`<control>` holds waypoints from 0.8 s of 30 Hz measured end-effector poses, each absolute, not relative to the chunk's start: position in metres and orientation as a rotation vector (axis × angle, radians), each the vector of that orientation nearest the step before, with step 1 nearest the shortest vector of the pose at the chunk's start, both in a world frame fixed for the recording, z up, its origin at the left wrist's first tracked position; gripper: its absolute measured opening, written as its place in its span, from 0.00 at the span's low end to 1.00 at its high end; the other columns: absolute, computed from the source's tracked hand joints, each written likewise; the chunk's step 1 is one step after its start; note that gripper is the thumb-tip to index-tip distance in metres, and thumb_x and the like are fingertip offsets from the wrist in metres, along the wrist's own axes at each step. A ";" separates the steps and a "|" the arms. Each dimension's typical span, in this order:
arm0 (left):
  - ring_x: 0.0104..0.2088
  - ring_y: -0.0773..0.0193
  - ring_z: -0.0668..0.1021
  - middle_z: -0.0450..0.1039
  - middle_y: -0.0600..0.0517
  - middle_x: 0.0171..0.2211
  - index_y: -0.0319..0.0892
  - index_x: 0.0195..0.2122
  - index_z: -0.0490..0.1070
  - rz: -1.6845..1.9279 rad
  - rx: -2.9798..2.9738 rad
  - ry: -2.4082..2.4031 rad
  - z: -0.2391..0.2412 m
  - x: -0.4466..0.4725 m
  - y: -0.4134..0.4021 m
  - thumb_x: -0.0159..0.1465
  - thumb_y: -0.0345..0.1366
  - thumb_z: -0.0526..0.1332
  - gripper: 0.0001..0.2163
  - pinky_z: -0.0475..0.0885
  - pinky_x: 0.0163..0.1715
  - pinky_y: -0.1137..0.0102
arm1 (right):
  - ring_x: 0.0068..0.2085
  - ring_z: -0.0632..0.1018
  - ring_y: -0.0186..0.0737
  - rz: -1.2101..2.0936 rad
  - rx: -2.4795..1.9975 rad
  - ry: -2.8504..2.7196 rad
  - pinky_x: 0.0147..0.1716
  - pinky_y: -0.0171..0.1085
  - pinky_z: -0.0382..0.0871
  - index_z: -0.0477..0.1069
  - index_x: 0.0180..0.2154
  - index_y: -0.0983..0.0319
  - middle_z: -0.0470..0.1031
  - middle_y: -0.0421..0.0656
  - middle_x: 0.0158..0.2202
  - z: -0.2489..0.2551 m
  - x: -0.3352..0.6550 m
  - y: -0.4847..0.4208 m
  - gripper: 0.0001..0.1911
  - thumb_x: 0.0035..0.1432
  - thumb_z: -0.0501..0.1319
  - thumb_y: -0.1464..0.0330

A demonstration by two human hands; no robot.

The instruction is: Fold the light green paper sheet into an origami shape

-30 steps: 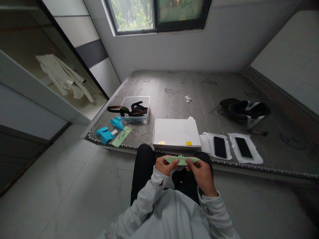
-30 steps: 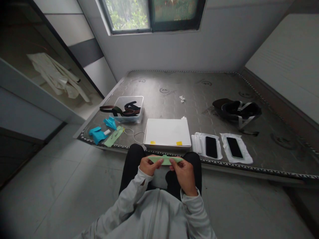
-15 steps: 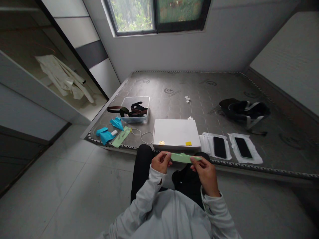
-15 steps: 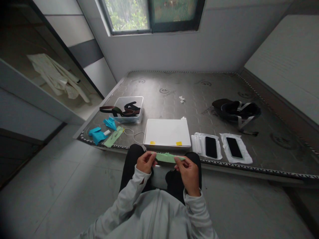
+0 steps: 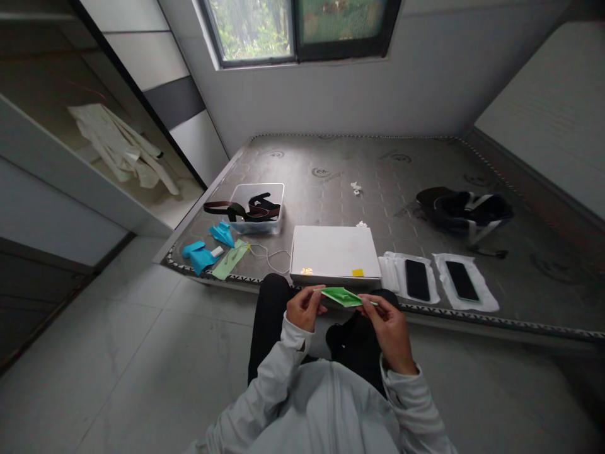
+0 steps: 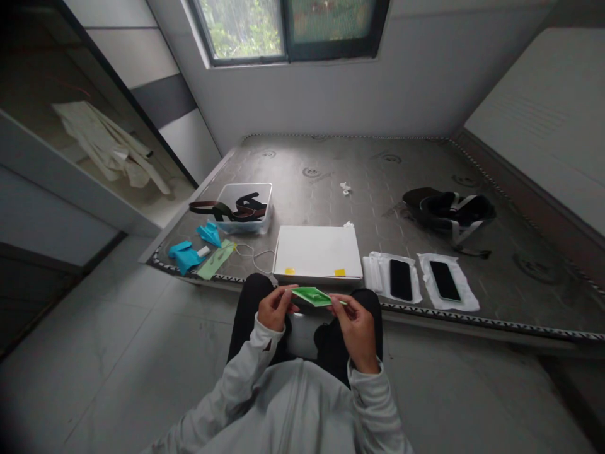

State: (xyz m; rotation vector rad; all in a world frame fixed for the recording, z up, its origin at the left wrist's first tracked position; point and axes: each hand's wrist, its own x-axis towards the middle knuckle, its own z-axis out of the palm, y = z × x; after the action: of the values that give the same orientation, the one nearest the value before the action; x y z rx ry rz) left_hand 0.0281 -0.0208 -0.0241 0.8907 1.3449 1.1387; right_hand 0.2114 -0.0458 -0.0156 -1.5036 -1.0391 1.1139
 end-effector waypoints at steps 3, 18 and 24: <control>0.20 0.73 0.78 0.78 0.51 0.27 0.38 0.41 0.77 1.130 0.918 1.352 -0.022 0.028 -0.021 0.55 0.52 0.61 0.23 0.72 0.19 0.84 | 0.38 0.80 0.44 1.102 -1.511 -1.072 0.39 0.39 0.73 0.75 0.41 0.64 0.79 0.48 0.38 -0.018 0.212 -0.046 0.20 0.52 0.65 0.56; 0.21 0.74 0.78 0.80 0.49 0.28 0.38 0.43 0.77 1.037 1.036 1.385 -0.026 0.025 -0.022 0.59 0.45 0.58 0.19 0.70 0.21 0.84 | 0.44 0.75 0.44 0.792 -1.636 -1.329 0.37 0.37 0.70 0.79 0.38 0.60 0.74 0.48 0.44 -0.025 0.215 -0.045 0.16 0.55 0.62 0.55; 0.20 0.76 0.77 0.79 0.49 0.28 0.38 0.43 0.77 1.011 1.054 1.385 -0.028 0.027 -0.021 0.58 0.47 0.59 0.19 0.70 0.21 0.85 | 0.37 0.78 0.43 1.066 -1.627 -1.264 0.36 0.37 0.72 0.75 0.37 0.63 0.78 0.47 0.37 -0.031 0.213 -0.043 0.19 0.54 0.62 0.54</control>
State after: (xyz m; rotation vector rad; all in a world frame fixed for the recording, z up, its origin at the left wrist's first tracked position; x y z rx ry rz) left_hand 0.0272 -0.0214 -0.0281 1.0538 1.3848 1.0110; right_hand 0.2128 -0.0431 -0.0310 -1.6269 -1.2643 1.0663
